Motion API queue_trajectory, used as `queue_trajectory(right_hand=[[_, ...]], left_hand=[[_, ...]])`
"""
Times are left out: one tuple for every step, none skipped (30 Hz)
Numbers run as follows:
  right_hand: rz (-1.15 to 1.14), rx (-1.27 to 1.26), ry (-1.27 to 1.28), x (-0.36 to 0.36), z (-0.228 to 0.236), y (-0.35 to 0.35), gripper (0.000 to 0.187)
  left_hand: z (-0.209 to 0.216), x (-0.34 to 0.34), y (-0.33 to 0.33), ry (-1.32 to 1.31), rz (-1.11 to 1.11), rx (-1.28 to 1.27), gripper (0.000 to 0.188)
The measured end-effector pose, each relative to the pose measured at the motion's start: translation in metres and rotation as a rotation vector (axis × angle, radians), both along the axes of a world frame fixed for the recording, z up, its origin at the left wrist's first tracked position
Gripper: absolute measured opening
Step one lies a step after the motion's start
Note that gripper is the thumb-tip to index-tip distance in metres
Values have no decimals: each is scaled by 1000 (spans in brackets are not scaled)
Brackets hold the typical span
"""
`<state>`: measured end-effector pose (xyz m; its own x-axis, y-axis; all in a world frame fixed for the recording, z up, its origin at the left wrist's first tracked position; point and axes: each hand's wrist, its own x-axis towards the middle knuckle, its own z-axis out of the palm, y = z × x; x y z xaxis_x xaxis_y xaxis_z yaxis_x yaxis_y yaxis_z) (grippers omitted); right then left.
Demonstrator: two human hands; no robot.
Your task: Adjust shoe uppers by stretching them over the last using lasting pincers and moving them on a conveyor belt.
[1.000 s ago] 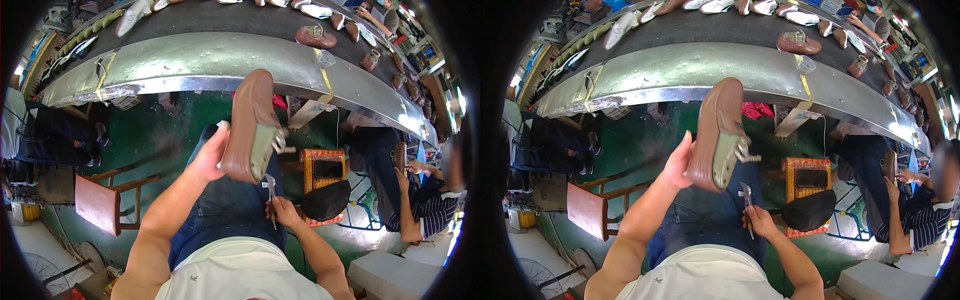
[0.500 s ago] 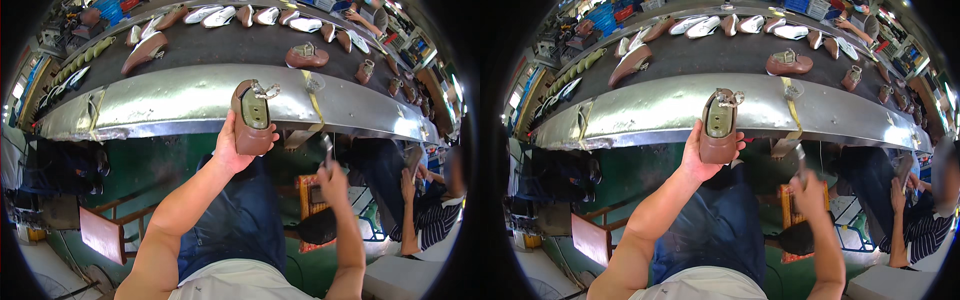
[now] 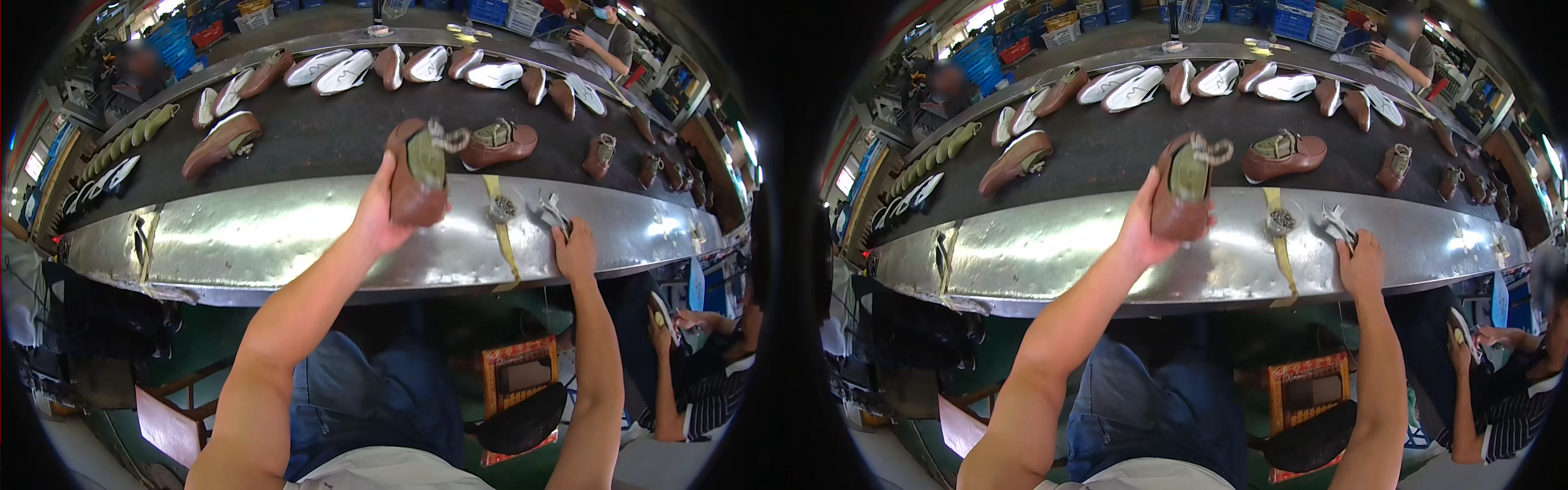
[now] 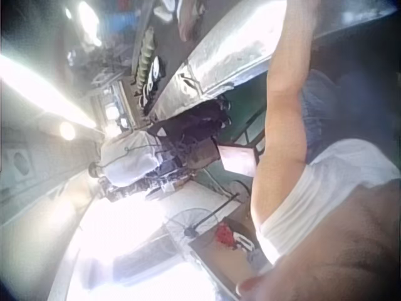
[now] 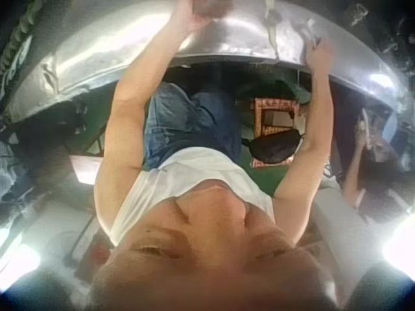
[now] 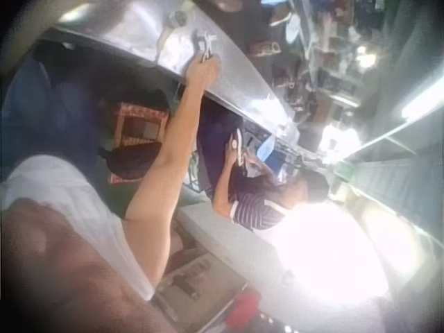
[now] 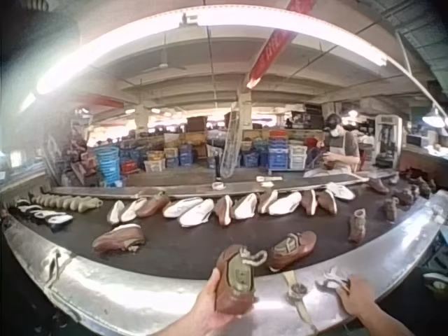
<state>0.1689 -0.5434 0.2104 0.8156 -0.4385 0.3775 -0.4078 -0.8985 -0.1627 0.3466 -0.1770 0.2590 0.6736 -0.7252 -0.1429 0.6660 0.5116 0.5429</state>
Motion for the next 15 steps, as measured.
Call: queue_trajectory(right_hand=[[23,26,-23,4,3,5,43],[46,51,-44,6,4,7,43],[24,39,-36,-1,-1,-2,43],[5,26,-37,-8,0,-7,43],[6,41,-46,-4,1,-1,43],[11,58,-59,3,1,7,44],[5,55,-66,6,1,10,44],[12,68,-66,8,1,13,43],[21,82,-65,12,2,14,43],[-10,73,-51,4,3,10,43],[2,71,-53,3,5,6,42],[14,70,-55,1,6,2,41],[6,70,-49,0,8,3,41],[10,83,-49,4,8,4,41],[14,96,-47,7,9,4,41]], left_hand=[[-4,47,-9,-47,-110,-43,73],[-7,90,-18,-91,-222,-86,75],[7,99,-47,-103,-22,199,78],[25,103,-76,-121,182,480,82],[13,126,-87,-449,220,660,84],[-10,153,-95,-782,262,837,87],[-29,162,-115,-851,303,977,87],[-40,172,-123,-1161,366,1191,85],[-50,186,-127,-1172,393,1086,83],[-57,187,-142,-1172,388,959,82],[-52,200,-146,-1059,248,826,79],[-47,212,-153,-941,111,695,76],[-52,216,-166,-1022,432,803,66],[-53,237,-166,-1120,543,881,60],[-55,261,-162,-1197,582,1007,60]])
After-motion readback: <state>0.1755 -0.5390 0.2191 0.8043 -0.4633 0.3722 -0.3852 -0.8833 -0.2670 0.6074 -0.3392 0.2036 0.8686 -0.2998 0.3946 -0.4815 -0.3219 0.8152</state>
